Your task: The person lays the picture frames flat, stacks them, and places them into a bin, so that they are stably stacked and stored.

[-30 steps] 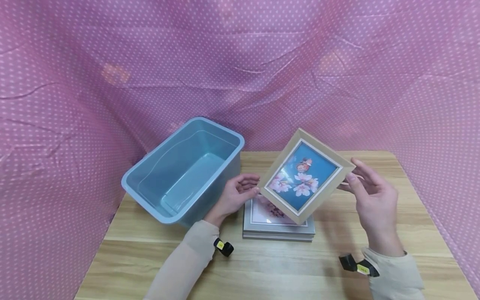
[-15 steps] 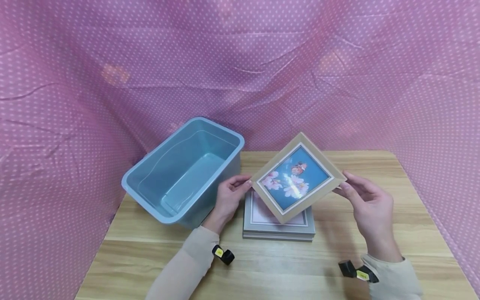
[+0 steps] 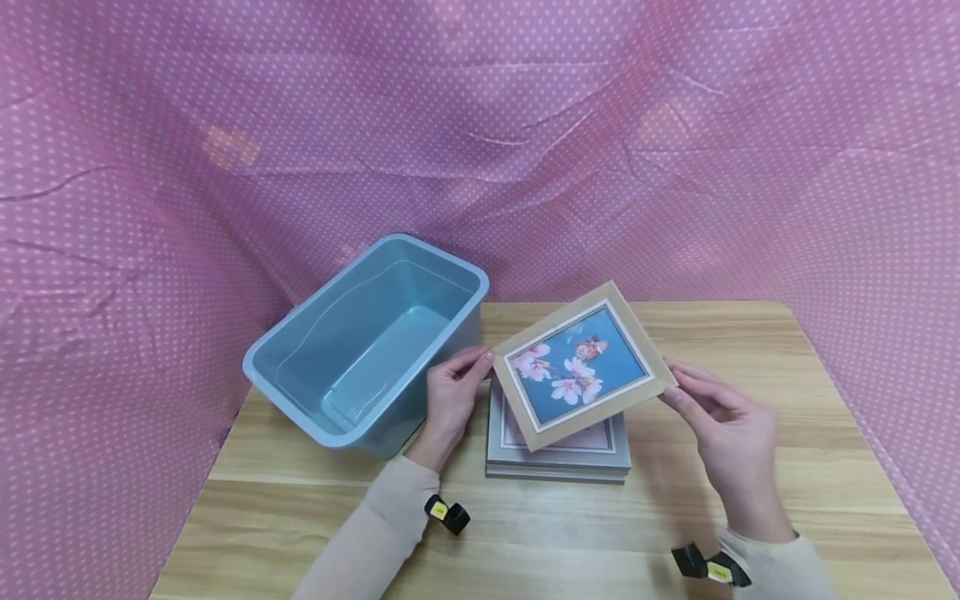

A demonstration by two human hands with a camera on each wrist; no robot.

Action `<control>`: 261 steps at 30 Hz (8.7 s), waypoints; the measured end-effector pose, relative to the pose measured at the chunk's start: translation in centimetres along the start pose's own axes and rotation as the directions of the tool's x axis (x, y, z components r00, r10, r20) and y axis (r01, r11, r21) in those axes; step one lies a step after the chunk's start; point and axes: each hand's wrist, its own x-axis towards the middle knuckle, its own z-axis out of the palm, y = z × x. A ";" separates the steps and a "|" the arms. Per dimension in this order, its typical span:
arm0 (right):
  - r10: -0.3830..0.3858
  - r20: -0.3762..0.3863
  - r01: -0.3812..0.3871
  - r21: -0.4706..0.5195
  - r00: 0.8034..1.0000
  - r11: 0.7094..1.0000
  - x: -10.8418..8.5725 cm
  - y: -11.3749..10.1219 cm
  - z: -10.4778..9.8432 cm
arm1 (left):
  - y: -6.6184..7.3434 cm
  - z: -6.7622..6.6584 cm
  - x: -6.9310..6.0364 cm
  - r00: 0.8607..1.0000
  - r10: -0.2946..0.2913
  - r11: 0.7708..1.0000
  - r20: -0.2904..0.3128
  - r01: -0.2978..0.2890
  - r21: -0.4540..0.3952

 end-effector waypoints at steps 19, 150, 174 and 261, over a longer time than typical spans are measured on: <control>-0.138 0.029 0.141 -0.140 0.990 0.980 -2.7 2.9 0.4 | 0.8 0.3 0.1 0.996 0.032 0.990 -0.078 -0.021 0.141; 0.595 0.262 -0.621 0.026 0.760 0.783 -2.2 8.8 3.1 | -5.0 0.1 -5.7 0.934 -0.221 0.975 0.281 0.211 0.067; 0.519 0.279 -0.567 0.125 0.808 0.814 -2.4 5.1 3.9 | -0.3 0.5 -5.2 0.934 -0.190 0.982 0.301 0.188 0.035; 0.203 0.587 -0.237 -0.019 0.784 0.971 6.0 -11.4 8.6 | 17.8 0.4 -4.1 0.985 0.016 0.999 0.169 -0.010 -0.036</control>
